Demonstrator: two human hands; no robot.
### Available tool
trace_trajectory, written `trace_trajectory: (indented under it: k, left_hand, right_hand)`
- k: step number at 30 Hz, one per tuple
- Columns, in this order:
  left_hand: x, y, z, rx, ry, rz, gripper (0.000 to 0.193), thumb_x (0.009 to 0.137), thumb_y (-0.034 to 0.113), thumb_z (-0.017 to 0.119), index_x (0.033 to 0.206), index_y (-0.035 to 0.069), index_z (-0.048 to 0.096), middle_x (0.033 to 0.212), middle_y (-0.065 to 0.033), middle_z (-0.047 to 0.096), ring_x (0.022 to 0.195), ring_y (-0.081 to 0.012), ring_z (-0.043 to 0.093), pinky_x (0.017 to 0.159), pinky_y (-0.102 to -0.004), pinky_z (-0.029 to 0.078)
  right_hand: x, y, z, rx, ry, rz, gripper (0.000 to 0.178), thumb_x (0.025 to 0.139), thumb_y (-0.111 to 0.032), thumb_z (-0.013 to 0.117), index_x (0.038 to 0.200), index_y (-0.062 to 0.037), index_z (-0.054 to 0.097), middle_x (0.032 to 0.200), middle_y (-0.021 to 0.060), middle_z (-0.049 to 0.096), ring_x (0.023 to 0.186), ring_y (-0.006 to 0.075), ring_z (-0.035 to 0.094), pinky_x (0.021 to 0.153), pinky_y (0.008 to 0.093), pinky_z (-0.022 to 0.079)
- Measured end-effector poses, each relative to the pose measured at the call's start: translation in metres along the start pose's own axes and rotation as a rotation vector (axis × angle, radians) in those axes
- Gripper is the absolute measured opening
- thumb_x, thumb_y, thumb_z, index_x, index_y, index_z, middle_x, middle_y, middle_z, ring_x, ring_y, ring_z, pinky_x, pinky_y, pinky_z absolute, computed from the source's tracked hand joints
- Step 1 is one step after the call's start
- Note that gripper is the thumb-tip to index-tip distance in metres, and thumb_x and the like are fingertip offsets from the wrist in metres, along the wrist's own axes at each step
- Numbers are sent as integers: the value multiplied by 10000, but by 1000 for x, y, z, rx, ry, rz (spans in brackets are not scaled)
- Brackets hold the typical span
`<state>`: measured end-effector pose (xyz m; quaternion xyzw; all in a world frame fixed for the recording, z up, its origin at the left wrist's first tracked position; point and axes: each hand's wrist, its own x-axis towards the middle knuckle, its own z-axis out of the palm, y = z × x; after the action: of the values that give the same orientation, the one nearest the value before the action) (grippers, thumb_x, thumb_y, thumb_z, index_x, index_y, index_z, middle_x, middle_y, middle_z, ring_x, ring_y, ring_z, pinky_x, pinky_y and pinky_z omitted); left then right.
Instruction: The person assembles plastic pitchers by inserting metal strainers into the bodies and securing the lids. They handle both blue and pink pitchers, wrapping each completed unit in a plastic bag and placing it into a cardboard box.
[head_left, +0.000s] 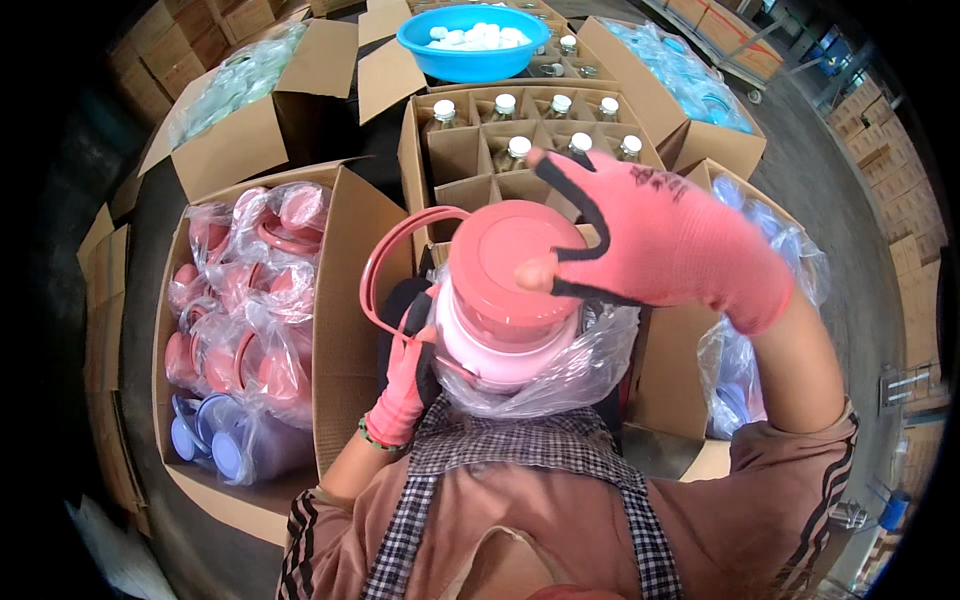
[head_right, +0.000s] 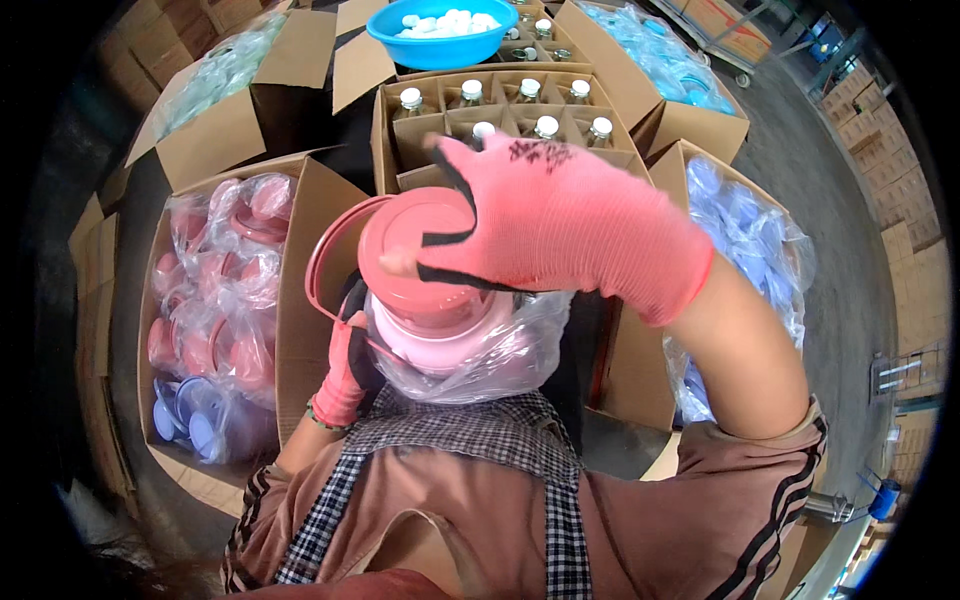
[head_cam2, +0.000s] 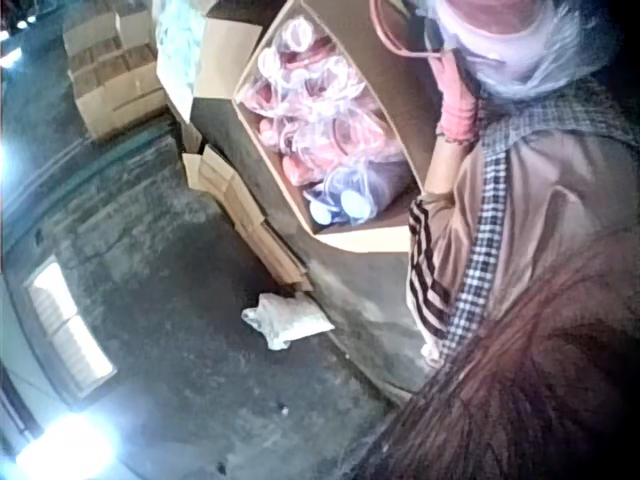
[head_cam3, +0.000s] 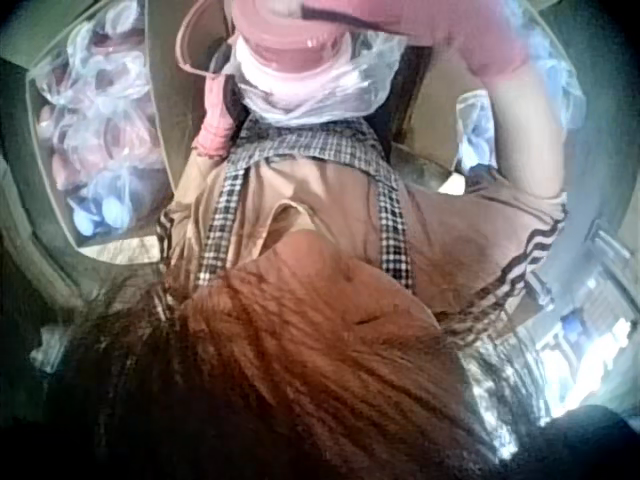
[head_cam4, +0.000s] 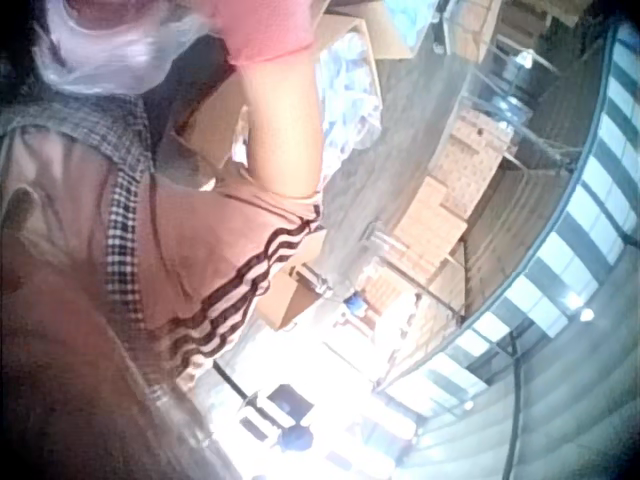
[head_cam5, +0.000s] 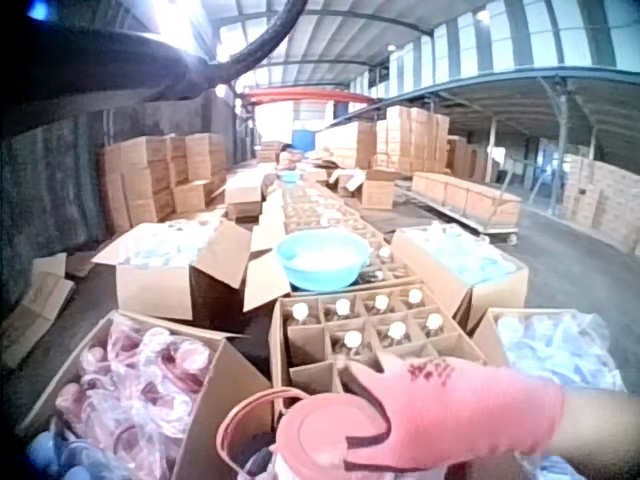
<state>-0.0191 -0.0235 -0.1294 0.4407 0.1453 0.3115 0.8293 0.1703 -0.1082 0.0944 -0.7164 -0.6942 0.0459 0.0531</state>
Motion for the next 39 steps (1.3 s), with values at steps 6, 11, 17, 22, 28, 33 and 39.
trace_trajectory:
  k: [6,11,17,22,28,33,39]
  left_hand:
    - [5,27,-3,409,87,158,440,790,233,530,1143,-18,452,1165,-106,465,1078,-204,440,917,-338,341]
    - [7,64,5,445,244,120,191,781,137,588,936,36,538,819,-24,558,671,-95,500,564,-220,386]
    - [7,85,21,475,50,93,267,750,88,564,987,-6,483,941,-45,481,895,-159,465,849,-283,355]
    - [3,80,14,720,110,217,359,769,163,585,1047,-19,449,1051,-90,449,968,-190,446,874,-322,356]
    - [-12,79,34,799,-296,305,1180,453,499,790,1315,50,122,1258,-102,296,1082,-211,391,921,-347,327]
    - [-19,40,47,1377,-391,809,990,549,362,775,1295,65,195,1174,-159,352,975,-270,443,794,-392,391]
    - [-16,15,23,1524,-412,1088,676,660,4,642,1222,89,276,1095,-239,382,868,-348,474,687,-458,423]
  right_hand:
    - [-31,-3,-36,752,-390,593,354,780,-164,525,1099,-13,496,920,115,577,898,225,551,785,309,422]
    - [-122,64,-2,332,604,558,273,796,-187,532,1000,-10,562,761,28,571,731,93,527,679,228,408]
    - [-323,124,120,-175,166,1479,882,657,-586,566,1244,15,299,1230,280,325,1164,412,305,933,476,288]
    - [-339,83,205,-84,31,1454,833,578,-429,706,1202,1,357,1197,230,341,1109,412,326,934,467,290]
    - [-335,89,207,-229,167,1230,652,612,-359,685,1129,-41,448,1122,173,410,1084,356,356,925,453,290]
    - [-350,122,227,-126,267,1223,286,709,-227,597,941,-68,548,879,121,541,900,297,495,821,415,363]
    - [-346,134,206,-88,648,1255,288,744,-233,566,921,-8,536,885,167,544,878,333,503,762,411,399]
